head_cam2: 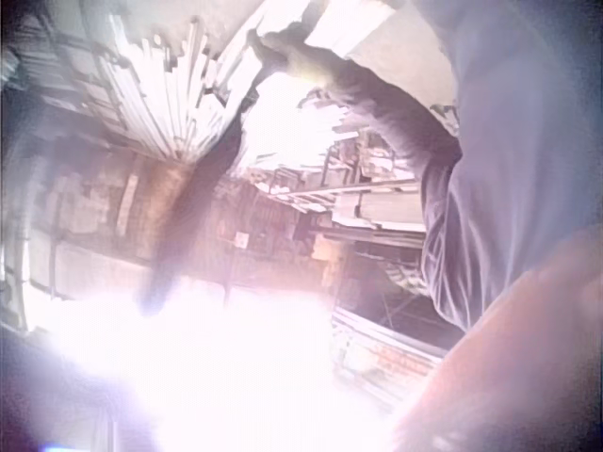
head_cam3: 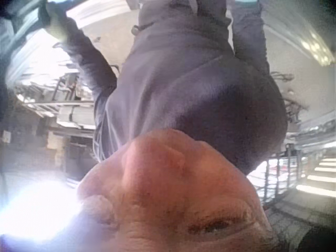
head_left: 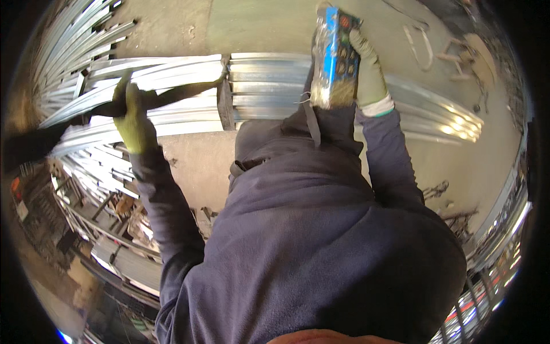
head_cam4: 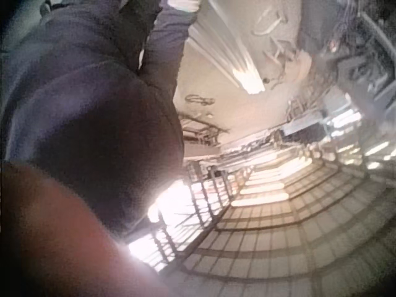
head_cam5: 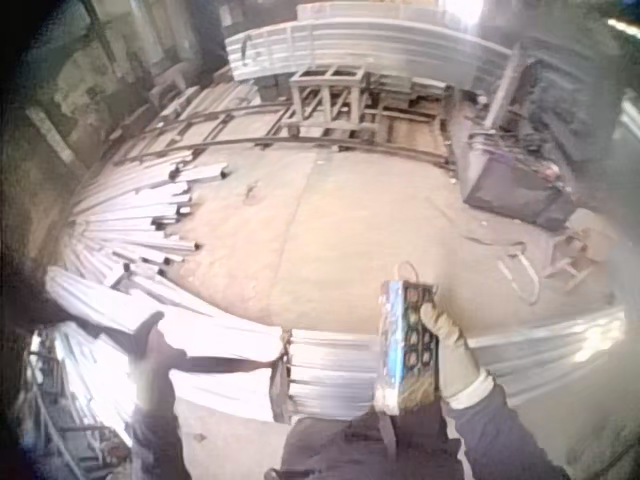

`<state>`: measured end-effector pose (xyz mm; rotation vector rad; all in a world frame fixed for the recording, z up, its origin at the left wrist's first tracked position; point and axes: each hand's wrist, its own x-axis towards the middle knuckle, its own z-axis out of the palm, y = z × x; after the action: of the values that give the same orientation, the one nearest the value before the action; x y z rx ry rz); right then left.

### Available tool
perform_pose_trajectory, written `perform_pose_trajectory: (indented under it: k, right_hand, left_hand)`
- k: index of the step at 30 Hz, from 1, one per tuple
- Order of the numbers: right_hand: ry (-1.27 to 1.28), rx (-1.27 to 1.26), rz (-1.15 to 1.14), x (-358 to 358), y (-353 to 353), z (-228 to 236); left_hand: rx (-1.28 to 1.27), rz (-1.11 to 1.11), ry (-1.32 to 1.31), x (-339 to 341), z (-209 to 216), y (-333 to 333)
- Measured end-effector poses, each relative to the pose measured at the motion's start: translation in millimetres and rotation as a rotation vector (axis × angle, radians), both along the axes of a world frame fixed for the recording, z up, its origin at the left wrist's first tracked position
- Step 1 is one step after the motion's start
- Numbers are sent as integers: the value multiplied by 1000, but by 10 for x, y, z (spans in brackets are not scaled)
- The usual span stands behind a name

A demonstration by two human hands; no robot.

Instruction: The person uses a handheld remote control to operate an overhead hoist and moves bundles of long metal beams across a workshop floor. The person guides the suspended beams with gloved hands, repositions them, and secures them with straps.

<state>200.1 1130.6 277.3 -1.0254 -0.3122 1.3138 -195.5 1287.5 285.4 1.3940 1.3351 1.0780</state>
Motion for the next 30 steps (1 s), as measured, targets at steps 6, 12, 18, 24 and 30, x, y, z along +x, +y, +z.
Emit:
perform_pose_trajectory:
  k: [6,12,18,24,30]
  right_hand:
    - [422,-364,256,1260,1005,-1084]
    - [466,-464,445,2556,1881,-1728]
    - [414,-600,649,3599,2487,-1581]
    - [335,-690,827,3951,3268,-1254]
    - [121,-555,1034,3869,4240,-804]
  left_hand:
    - [-5,474,310,367,-28,-224]
    - [-294,880,576,670,-25,-207]
    - [-628,1502,102,1065,-253,-460]
    - [-714,1363,-164,1817,-549,-644]
    - [-726,1760,49,2152,-900,-1043]
